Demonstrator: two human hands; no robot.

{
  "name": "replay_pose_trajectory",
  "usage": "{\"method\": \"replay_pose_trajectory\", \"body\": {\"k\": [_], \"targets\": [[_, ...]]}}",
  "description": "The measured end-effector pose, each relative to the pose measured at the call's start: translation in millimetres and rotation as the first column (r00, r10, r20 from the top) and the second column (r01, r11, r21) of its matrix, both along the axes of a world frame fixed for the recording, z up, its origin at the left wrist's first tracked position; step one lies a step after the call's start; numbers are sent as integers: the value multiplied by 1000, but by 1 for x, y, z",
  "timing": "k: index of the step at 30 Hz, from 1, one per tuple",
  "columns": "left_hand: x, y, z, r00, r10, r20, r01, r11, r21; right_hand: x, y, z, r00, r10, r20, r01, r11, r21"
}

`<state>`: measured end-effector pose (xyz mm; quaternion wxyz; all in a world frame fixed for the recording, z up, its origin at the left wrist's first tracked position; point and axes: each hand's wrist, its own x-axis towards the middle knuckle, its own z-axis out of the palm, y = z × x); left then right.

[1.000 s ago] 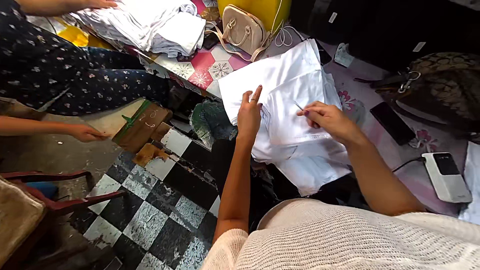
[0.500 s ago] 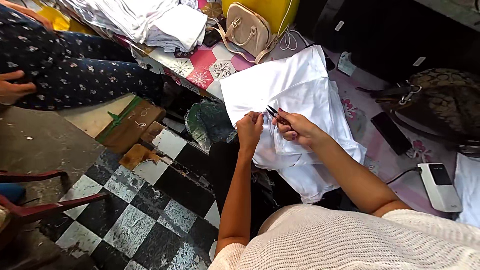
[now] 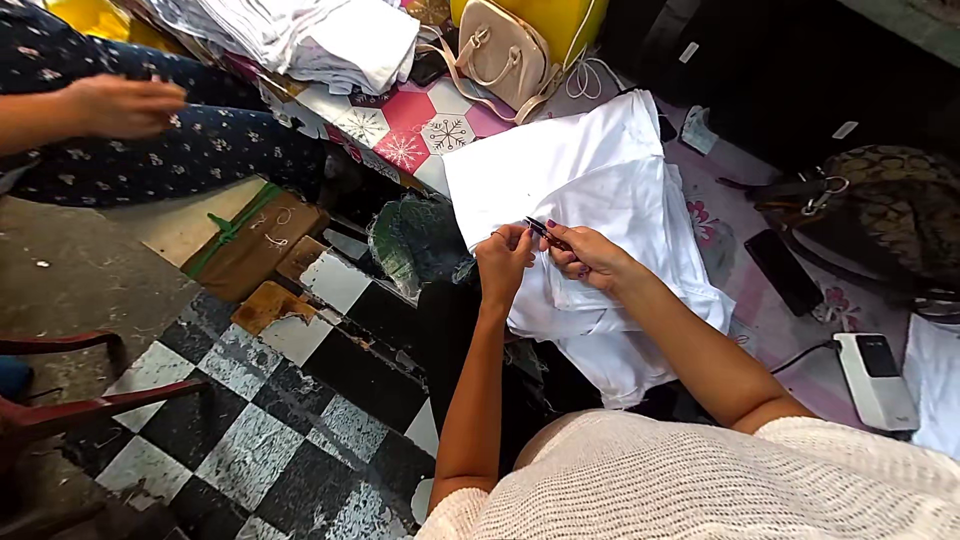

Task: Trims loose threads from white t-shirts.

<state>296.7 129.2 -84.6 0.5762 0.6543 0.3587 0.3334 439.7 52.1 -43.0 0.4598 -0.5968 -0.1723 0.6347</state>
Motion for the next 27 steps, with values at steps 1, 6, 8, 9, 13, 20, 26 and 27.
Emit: {"method": "replay_pose_trajectory", "body": {"k": [1,6,8,9,13,20,26,27], "targets": [[1,0,-1,1000,4,6,-4,1000,-5,-1,0,-1,1000,-7,8,7,1000,1],[-5,-3,0,994,-22,-104,22,1000,-4,-1,-2,-3,999,-24,21,24,1000,12],[-12,-2,10,927,-55,-372,73,997,34,1,-6,0,999,-30,20,29,999,24],[-12,-3,16,885,-25,-465,65,995,70,2,-9,2,1000,-24,17,23,999,41],[7,-1,14,887,152,-436,12,936,351,-2,-18,11,1000,-19,16,17,994,110],[-37,5,40,642,-509,-574,589,806,-56,22,-49,30,964,-5,267,-65,965,253],[-3,-5,32,874,69,-481,118,930,348,5,-34,29,940,-54,336,-58,947,315],[0,-2,23,875,6,-484,180,924,336,1,-34,30,932,-58,358,-67,943,326]]}}
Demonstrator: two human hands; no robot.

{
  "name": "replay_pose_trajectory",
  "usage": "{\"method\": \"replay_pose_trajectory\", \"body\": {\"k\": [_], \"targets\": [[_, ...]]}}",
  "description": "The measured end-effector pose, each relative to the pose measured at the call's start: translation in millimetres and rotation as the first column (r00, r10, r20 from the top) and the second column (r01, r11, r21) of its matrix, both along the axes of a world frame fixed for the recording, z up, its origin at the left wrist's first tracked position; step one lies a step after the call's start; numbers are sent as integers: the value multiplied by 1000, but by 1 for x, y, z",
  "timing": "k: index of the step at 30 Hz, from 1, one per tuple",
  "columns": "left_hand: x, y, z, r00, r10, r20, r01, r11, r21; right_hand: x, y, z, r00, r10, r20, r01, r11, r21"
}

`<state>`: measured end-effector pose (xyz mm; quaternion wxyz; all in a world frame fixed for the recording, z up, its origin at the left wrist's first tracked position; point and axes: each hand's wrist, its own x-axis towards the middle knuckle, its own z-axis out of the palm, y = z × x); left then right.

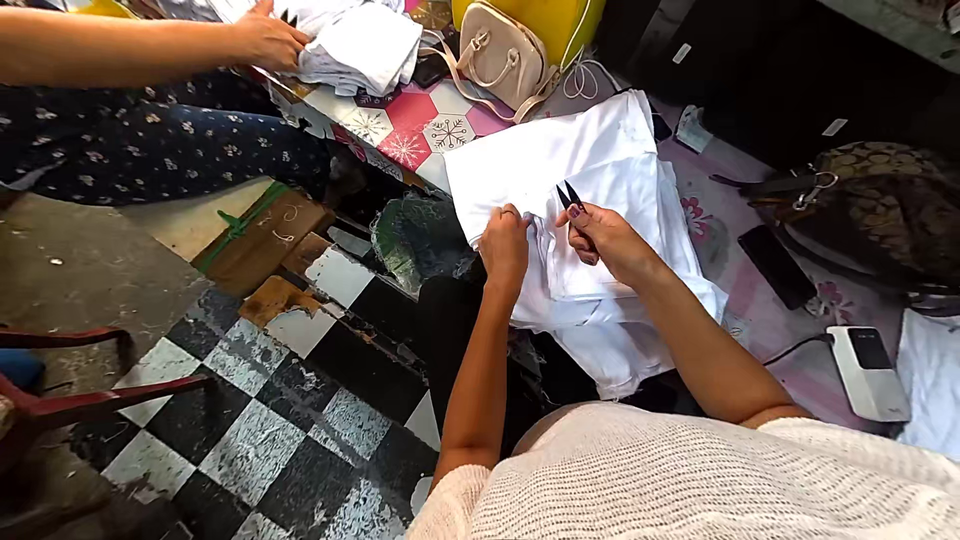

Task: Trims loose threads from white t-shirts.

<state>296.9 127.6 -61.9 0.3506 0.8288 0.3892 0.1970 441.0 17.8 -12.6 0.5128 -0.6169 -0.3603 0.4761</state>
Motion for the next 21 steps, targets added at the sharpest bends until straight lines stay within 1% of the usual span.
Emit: {"method": "replay_pose_trajectory", "body": {"k": [2,3,4,5,6,8,9,10,12,14,15,16,17,18,19,20,21], "targets": [[-2,1,-3,988,-136,-67,127,984,-129,3,-6,6,995,-5,100,4,1000,5],[-4,-2,1,988,-130,-83,115,979,-170,8,-10,9,988,-17,155,17,1000,1],[-6,-8,2,997,-69,-45,60,985,-164,13,-15,9,981,-38,189,39,999,-2],[-4,-13,-3,999,-8,33,13,990,-137,15,-17,6,978,-62,200,65,998,-9],[-1,-17,-14,993,8,121,7,993,-120,15,-17,3,978,-80,194,86,996,-22],[5,-25,-38,969,-10,247,55,983,-174,4,-18,-2,982,-76,175,88,994,-65],[3,-24,-40,966,-28,255,98,960,-263,2,-16,-1,980,-62,188,76,995,-68],[-3,-22,-35,976,-67,208,138,927,-348,2,-15,1,975,-53,218,69,995,-66],[-31,-21,-28,980,-195,42,194,882,-429,7,-25,4,954,-55,296,80,994,-73],[-58,-19,-18,924,-325,-203,206,868,-451,18,-35,4,933,-79,350,116,990,-85],[-65,-20,-6,877,-346,-333,172,875,-453,22,-39,2,926,-96,365,138,986,-92],[-67,-24,9,852,-321,-412,126,891,-435,26,-41,-1,919,-104,379,153,983,-102],[-65,-30,21,870,-256,-422,86,920,-381,27,-43,-4,914,-109,392,165,980,-113],[-59,-35,26,922,-166,-350,59,954,-295,26,-43,-6,908,-112,404,174,977,-121],[-50,-38,23,972,-96,-215,50,976,-211,23,-41,-7,900,-117,421,183,976,-120],[-36,-40,15,994,-83,-75,71,987,-147,19,-38,-6,884,-118,452,187,976,-111],[-21,-40,4,992,-122,31,125,984,-130,16,-36,-5,856,-117,503,185,979,-88]]}}
